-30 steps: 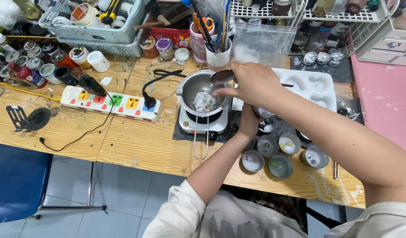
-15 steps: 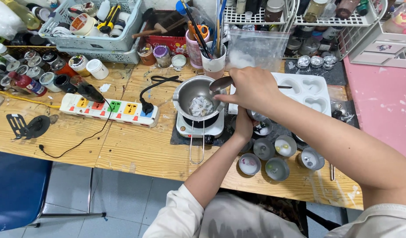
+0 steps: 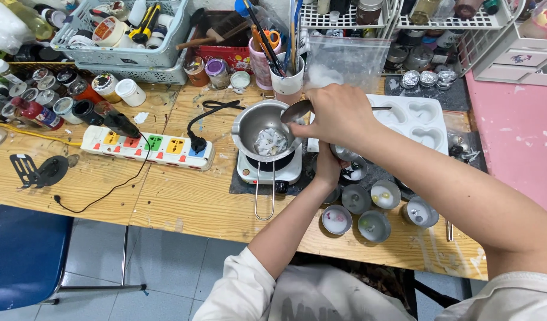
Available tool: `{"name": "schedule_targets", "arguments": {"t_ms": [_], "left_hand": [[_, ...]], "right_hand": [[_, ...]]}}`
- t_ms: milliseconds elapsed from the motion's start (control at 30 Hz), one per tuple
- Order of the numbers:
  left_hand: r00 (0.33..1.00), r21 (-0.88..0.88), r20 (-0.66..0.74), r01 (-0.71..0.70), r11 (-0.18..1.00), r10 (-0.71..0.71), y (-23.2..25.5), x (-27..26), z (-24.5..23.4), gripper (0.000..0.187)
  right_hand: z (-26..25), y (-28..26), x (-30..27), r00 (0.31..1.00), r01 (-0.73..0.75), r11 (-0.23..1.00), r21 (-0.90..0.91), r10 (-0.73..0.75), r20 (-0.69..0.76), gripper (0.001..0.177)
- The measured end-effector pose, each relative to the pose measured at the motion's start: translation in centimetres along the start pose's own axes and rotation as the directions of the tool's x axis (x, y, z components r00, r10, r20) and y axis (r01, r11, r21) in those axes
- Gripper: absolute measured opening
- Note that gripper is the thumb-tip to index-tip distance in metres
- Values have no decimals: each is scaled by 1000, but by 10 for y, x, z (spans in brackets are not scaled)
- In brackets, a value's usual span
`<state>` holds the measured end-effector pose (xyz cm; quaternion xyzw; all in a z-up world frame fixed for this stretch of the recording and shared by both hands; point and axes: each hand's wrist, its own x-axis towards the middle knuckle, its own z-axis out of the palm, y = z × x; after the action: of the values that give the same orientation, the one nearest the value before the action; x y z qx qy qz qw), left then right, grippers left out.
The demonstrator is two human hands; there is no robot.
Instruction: Scrape residue from a small metal cup into a melting pot using a spatula.
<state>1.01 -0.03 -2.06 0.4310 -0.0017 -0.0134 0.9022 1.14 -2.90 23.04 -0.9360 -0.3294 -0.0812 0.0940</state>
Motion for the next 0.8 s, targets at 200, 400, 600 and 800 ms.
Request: {"name": "schedule_targets", "arguments": {"t_ms": [200,400,600,800], "left_hand": [[995,-153,74,74,985,-63,5,-3,-1,59],[961,-195,217,212,958,-168,54,-23,23,66],[884,-213,454,225,951,-108,18,-10,-5,77],[839,270,288,391,880,-461,75,-29,38,79]], "right_hand": [[7,17,4,997,80,978,194,-79,-12,47],[-29,33,-24,989,-15,984,180,-12,147,37],[-63,48,-72,978,124,990,-63,-111,178,20],[-17,75,-107,933,355,741,-570,-247,261,27]]}}
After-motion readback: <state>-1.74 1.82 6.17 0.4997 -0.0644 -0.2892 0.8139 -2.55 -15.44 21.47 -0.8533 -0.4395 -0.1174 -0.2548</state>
